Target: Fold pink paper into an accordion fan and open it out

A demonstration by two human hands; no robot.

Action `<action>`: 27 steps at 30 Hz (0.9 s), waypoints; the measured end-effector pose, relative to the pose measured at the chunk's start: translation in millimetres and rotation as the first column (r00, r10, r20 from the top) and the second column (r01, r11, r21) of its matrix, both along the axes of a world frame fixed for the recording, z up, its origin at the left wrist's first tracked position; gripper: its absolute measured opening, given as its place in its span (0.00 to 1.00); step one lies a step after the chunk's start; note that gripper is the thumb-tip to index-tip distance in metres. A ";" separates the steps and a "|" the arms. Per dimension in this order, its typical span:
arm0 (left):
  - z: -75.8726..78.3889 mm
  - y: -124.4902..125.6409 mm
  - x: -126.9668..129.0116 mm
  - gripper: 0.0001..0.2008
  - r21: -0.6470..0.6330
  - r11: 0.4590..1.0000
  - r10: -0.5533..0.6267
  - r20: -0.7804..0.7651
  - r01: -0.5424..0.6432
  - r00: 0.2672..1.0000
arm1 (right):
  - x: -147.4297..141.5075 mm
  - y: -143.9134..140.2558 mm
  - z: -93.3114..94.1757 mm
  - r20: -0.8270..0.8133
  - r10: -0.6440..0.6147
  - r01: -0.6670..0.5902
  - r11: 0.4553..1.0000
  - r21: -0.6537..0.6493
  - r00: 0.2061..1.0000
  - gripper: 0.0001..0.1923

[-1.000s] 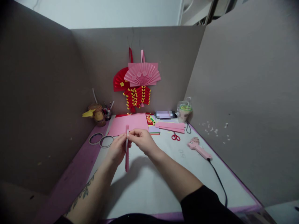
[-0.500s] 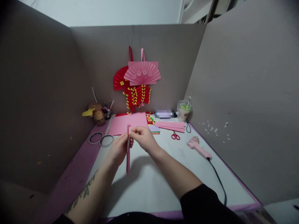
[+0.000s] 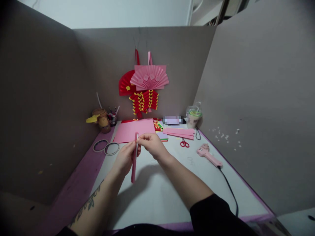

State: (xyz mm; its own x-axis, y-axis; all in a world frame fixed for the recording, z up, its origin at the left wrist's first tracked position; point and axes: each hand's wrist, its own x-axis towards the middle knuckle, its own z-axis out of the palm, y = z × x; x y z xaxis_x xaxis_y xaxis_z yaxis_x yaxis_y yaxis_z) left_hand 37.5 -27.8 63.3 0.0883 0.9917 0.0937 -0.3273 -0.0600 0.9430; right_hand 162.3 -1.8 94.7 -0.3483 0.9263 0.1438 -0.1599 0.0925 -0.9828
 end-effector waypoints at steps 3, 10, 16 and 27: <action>-3.0 1.1 -1.1 0.15 -0.006 1.000 0.012 -0.064 -0.012 0.998 | 1.1 4.5 -3.0 0.017 -0.017 0.018 0.999 -0.033 1.000 0.09; -2.9 0.2 -2.6 0.18 0.091 0.996 0.045 -0.249 -0.023 0.967 | 4.7 9.1 -5.1 0.023 0.017 -0.016 0.999 -0.041 1.000 0.15; -0.8 0.0 -1.8 0.20 0.164 0.986 0.055 -0.276 -0.009 0.960 | 5.4 8.2 -2.8 0.019 0.036 -0.035 0.998 -0.047 0.999 0.17; -1.1 -0.4 -1.4 0.26 0.137 0.990 0.068 -0.241 -0.036 0.968 | 6.1 9.3 -2.9 0.016 0.096 -0.095 0.993 -0.068 0.995 0.18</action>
